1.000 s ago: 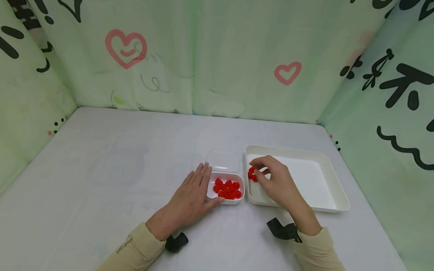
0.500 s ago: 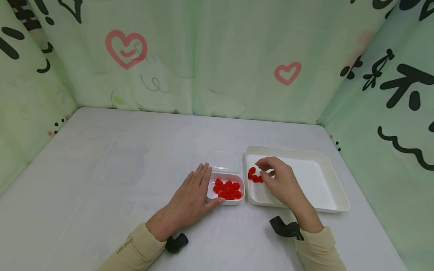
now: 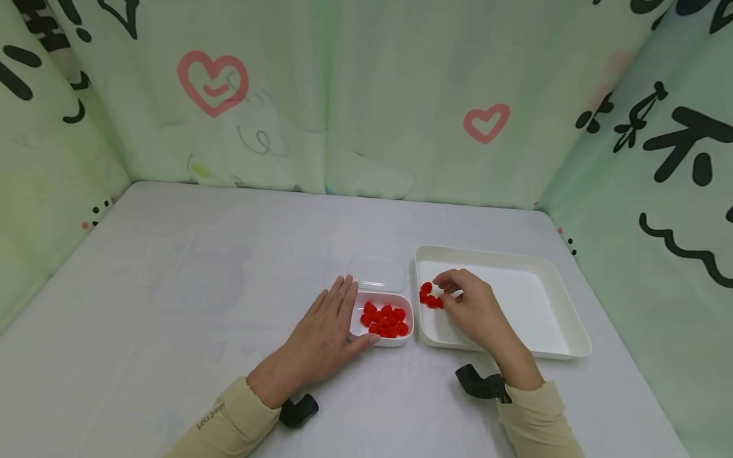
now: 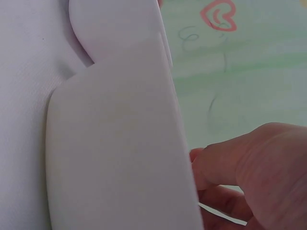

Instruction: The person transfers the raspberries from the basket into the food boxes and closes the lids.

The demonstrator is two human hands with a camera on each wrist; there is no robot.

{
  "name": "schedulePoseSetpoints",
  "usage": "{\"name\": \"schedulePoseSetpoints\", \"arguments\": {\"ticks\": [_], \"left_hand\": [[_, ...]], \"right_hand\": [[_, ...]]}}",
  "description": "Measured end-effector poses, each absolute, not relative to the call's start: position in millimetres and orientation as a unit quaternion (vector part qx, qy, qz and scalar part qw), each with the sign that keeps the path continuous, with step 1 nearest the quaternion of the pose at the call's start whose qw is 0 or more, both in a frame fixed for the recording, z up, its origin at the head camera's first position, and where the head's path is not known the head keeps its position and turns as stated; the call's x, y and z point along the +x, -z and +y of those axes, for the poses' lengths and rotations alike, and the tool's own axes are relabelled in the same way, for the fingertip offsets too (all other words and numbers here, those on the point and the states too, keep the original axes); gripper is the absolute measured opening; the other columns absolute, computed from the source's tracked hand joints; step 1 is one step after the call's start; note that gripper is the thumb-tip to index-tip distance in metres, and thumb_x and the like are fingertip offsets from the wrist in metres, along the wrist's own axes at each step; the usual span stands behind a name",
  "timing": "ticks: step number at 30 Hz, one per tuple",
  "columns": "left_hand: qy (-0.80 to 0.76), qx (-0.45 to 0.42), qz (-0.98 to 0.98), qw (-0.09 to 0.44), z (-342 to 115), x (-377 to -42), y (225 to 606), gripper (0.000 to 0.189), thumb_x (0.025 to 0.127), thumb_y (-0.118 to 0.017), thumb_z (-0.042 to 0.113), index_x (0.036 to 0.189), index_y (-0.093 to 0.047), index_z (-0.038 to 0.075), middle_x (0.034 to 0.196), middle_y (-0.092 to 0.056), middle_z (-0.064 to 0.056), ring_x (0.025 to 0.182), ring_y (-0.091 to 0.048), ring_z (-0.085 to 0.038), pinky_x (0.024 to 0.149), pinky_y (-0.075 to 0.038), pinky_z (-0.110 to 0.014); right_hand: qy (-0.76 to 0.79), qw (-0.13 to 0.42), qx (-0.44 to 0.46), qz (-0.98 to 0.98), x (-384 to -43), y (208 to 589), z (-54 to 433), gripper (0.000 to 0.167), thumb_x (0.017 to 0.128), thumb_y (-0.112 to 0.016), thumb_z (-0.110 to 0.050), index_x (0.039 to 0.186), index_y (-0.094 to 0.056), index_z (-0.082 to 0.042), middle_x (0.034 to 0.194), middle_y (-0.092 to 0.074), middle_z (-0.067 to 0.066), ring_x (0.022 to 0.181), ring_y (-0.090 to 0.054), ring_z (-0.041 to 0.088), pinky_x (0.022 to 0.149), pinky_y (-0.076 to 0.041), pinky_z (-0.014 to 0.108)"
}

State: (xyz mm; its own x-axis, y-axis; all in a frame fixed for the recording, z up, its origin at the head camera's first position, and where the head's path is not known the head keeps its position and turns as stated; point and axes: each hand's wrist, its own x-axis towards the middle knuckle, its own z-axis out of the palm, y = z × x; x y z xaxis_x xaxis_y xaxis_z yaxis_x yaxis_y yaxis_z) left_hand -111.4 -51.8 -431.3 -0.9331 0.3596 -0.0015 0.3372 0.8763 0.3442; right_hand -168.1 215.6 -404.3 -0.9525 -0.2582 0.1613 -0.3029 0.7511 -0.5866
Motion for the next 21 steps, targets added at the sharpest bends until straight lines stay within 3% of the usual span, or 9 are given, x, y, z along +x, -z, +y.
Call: {"name": "schedulePoseSetpoints", "arguments": {"ticks": [11, 21], "left_hand": [[-0.172, 0.182, 0.968, 0.035, -51.9, -110.7, 430.6, 0.096, 0.09, -0.061, 0.058, 0.158, -0.018, 0.005, 0.166, -0.019, -0.012, 0.154, -0.017, -0.031, 0.122, -0.026, -0.05], [-0.175, 0.177, 0.968, 0.038, -51.9, -112.4, 430.8, 0.097, 0.09, -0.058, 0.06, 0.159, -0.016, 0.006, 0.166, -0.018, -0.011, 0.154, -0.016, -0.03, 0.123, -0.024, -0.05]], "right_hand": [[-0.302, 0.026, 0.16, -0.94, -171.4, 412.9, 217.8, 0.021, 0.087, -0.06, 0.005, 0.106, -0.067, -0.001, 0.101, -0.068, 0.013, 0.091, -0.065, 0.026, 0.077, -0.056, 0.036], [-0.297, 0.029, 0.166, -0.94, -173.3, 414.2, 216.1, 0.02, 0.086, -0.061, 0.008, 0.103, -0.067, 0.0, 0.096, -0.068, 0.012, 0.087, -0.064, 0.025, 0.077, -0.056, 0.038]]}}
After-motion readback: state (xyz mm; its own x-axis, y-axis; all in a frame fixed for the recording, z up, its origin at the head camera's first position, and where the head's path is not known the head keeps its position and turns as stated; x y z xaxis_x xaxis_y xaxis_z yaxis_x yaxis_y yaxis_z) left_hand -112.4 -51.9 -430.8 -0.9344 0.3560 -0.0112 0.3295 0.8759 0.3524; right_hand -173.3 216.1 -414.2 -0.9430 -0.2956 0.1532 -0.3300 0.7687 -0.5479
